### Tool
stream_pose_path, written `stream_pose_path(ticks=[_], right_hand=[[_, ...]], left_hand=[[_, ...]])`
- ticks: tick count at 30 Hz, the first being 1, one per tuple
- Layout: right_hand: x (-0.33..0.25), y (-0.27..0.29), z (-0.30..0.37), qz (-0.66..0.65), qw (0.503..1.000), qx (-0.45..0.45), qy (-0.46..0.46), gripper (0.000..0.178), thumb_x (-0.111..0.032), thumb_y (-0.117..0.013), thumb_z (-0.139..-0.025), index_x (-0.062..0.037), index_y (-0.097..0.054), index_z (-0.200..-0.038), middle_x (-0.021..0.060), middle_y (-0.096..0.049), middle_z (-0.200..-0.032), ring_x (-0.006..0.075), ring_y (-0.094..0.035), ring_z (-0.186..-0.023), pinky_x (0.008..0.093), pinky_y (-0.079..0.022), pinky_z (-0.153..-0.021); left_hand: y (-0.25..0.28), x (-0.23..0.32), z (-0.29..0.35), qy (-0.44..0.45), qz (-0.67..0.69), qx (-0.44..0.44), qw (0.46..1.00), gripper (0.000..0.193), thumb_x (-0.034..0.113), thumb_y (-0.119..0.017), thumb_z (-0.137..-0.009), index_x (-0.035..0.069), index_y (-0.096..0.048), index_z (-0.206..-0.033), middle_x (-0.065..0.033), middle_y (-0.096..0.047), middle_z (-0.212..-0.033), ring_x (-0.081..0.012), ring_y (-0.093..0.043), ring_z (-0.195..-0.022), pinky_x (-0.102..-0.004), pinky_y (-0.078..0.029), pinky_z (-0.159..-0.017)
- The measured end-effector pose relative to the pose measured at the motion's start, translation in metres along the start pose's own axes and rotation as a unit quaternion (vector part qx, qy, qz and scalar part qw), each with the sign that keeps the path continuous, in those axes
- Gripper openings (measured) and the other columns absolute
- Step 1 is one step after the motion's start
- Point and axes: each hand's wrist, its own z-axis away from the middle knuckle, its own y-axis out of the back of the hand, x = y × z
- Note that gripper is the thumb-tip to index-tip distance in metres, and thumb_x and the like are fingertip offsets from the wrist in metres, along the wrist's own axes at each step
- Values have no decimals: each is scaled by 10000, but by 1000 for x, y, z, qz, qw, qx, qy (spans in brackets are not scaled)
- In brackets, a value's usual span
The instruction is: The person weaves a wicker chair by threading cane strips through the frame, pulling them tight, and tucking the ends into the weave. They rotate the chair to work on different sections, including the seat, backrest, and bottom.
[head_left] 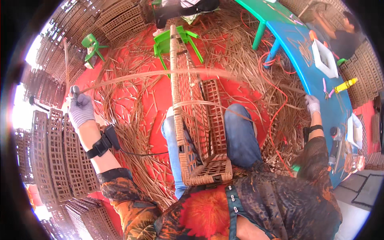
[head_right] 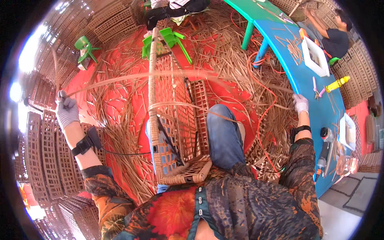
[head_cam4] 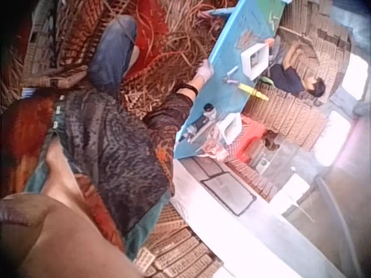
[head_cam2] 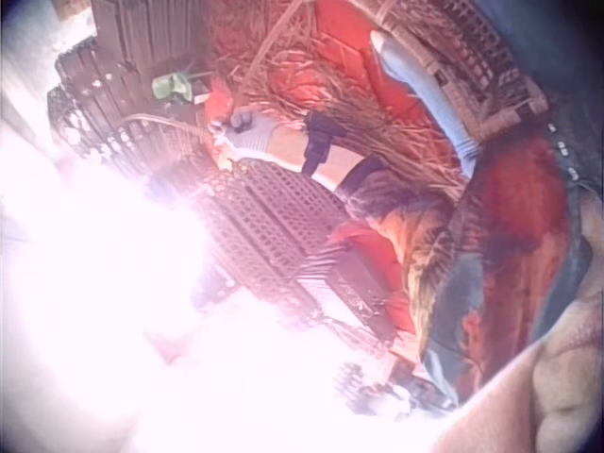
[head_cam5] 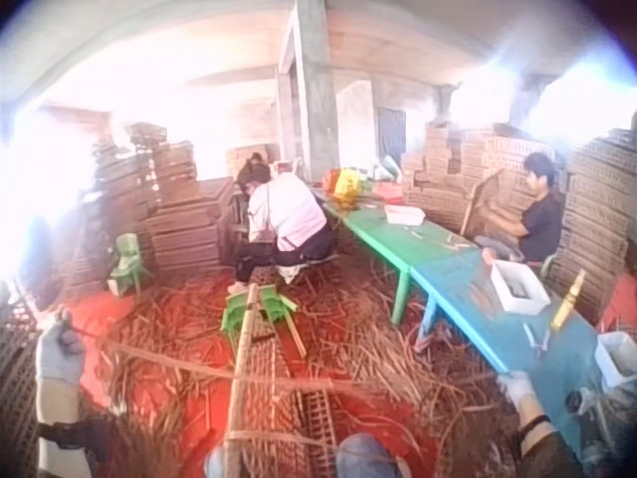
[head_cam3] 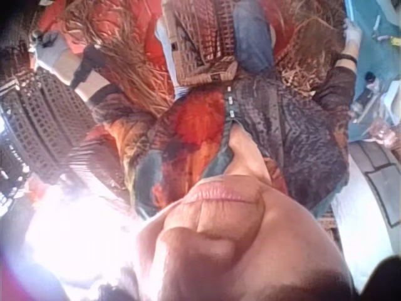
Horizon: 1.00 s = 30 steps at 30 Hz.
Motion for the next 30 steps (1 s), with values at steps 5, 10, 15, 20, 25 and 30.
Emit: stream_pose_path(ticks=[5,10,15,20,25,30], right_hand=[[-160,-59,78,221,916,84,324,393,-361,-567,-871,-64,-610,-1124,178,-617,-1118,328,-577,-1064,380,-442,-914],[-309,-170,269,-83,765,-287,571,362,-251,-540,-932,-8,-531,-1200,107,-635,-942,180,-608,-929,303,-479,-810],[-310,-181,304,-23,773,-454,443,245,-233,-528,-939,2,-595,-924,5,-542,-580,101,-521,-508,263,-423,-491],[-250,-151,225,90,821,-472,310,242,-229,-549,-926,-12,-649,-890,6,-539,-570,76,-510,-518,240,-402,-492],[-199,-140,175,120,867,-424,234,260,-268,-566,-905,-28,-661,-872,57,-603,-623,129,-569,-563,282,-455,-568],[-220,-155,154,363,812,-264,373,247,-307,-568,-850,-83,-669,-873,117,-672,-776,244,-647,-744,351,-490,-691]], left_hand=[[-77,-56,64,57,-74,-104,990,215,112,-584,-897,10,-537,-1080,-49,-596,-925,-56,-371,-533,-163,-273,-448],[-146,-128,150,183,-87,-154,967,283,180,-574,-909,-21,-579,-1108,-94,-659,-906,-74,-489,-600,-188,-391,-523],[-138,-145,152,243,-3,-90,966,248,166,-556,-909,-2,-580,-1090,-89,-642,-899,-74,-503,-600,-181,-415,-525],[-73,-137,107,196,36,-61,978,167,152,-578,-904,46,-571,-1033,-54,-605,-937,-65,-494,-623,-170,-407,-535],[-78,-143,119,158,-148,-72,974,235,177,-580,-909,13,-621,-1072,-38,-624,-906,-60,-514,-646,-178,-401,-534],[-93,-147,132,137,-192,-20,972,243,136,-544,-902,-28,-627,-1063,-19,-570,-823,-66,-476,-631,-196,-367,-516]])
